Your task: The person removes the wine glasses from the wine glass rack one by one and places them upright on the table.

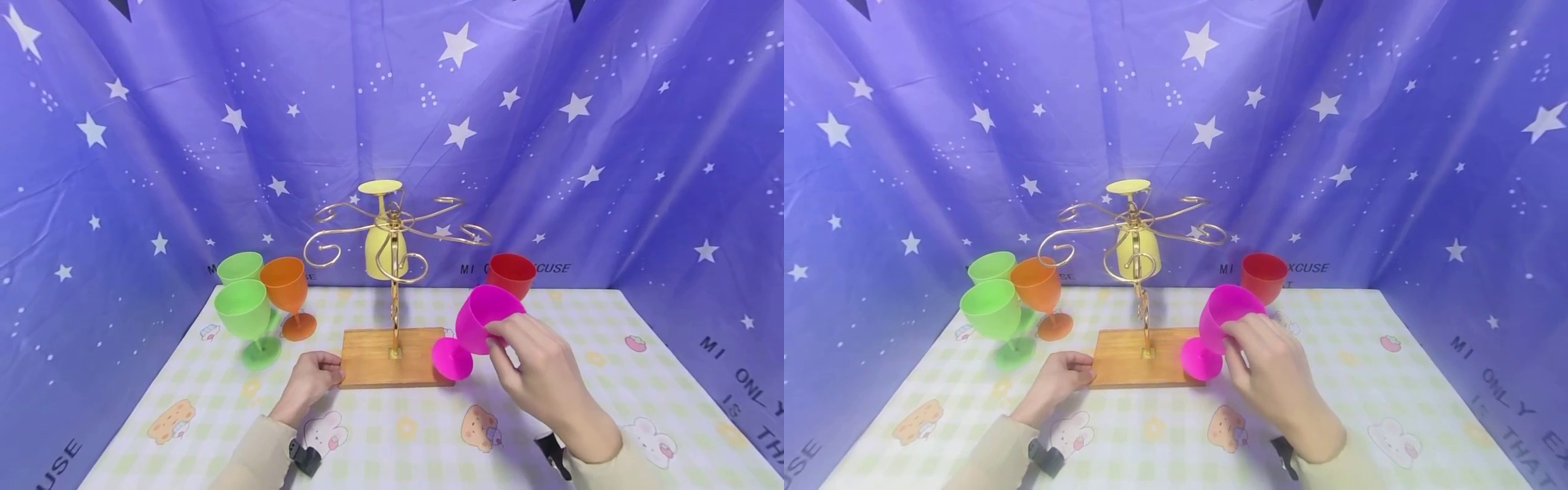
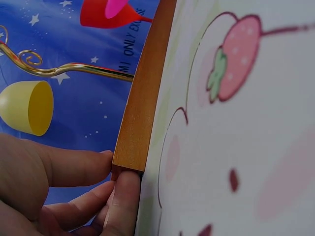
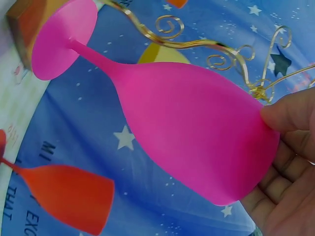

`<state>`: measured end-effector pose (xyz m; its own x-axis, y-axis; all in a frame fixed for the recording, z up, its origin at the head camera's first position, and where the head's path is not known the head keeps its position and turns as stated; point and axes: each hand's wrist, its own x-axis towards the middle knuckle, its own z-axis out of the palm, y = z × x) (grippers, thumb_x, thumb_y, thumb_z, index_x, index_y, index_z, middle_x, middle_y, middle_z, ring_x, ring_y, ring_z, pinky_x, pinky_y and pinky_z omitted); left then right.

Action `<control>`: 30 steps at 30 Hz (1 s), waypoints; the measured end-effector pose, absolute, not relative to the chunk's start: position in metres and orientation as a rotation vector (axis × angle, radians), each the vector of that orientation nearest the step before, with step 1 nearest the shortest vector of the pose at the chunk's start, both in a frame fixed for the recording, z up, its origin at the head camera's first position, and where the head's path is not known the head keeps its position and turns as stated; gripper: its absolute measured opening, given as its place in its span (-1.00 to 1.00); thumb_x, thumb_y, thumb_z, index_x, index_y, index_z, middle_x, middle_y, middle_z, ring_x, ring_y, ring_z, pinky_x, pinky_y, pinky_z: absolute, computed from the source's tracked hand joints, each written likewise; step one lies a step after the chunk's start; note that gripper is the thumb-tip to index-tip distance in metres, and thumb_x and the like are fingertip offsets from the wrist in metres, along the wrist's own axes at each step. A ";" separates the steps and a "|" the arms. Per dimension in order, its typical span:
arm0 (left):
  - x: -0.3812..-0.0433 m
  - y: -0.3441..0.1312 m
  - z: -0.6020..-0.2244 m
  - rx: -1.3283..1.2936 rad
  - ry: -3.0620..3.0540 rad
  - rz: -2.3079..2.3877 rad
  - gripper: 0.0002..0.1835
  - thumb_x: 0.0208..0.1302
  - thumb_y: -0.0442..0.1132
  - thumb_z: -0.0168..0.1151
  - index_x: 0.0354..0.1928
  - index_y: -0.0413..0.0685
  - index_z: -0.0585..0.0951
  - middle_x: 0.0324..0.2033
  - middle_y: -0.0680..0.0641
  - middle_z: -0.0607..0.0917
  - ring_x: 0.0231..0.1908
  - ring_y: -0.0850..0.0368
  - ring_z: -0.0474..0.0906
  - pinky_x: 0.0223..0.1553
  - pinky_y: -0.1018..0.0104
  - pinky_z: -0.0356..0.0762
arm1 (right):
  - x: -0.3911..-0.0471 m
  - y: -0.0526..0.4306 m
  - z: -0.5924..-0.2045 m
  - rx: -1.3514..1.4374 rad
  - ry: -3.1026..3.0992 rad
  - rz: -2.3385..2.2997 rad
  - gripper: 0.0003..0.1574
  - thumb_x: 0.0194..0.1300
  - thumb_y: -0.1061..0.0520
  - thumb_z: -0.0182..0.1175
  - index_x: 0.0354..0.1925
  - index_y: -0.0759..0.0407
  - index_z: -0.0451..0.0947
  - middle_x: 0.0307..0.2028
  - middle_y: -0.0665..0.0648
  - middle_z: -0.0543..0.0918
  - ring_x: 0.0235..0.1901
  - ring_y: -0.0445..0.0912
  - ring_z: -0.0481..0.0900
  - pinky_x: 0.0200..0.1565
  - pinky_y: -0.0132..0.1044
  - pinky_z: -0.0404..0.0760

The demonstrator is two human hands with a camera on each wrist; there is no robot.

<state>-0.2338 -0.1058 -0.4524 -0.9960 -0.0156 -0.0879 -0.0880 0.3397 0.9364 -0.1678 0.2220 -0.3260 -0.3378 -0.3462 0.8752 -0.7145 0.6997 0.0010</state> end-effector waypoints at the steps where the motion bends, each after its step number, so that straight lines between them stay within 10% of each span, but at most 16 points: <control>1: -0.234 -0.106 -0.452 -0.099 2.518 1.770 -0.77 0.03 -0.54 0.26 -0.20 -0.42 0.59 -0.44 -0.11 0.63 -0.49 0.18 0.57 -0.41 0.32 0.59 | -0.169 0.224 -0.327 0.816 -1.954 0.478 -0.76 0.15 0.18 0.02 -0.33 0.19 0.61 -0.47 -0.05 0.54 -0.51 -0.19 0.39 -0.42 -0.39 0.34; 30: -0.235 -0.107 -0.453 -0.089 2.516 1.768 -0.77 0.03 -0.54 0.25 -0.20 -0.41 0.58 -0.42 -0.11 0.64 -0.46 0.17 0.58 -0.39 0.30 0.60 | -0.188 0.274 -0.338 0.666 -2.150 0.296 -0.79 0.06 0.25 0.05 -0.32 0.20 0.59 -0.51 -0.03 0.49 -0.53 -0.15 0.36 -0.48 -0.24 0.39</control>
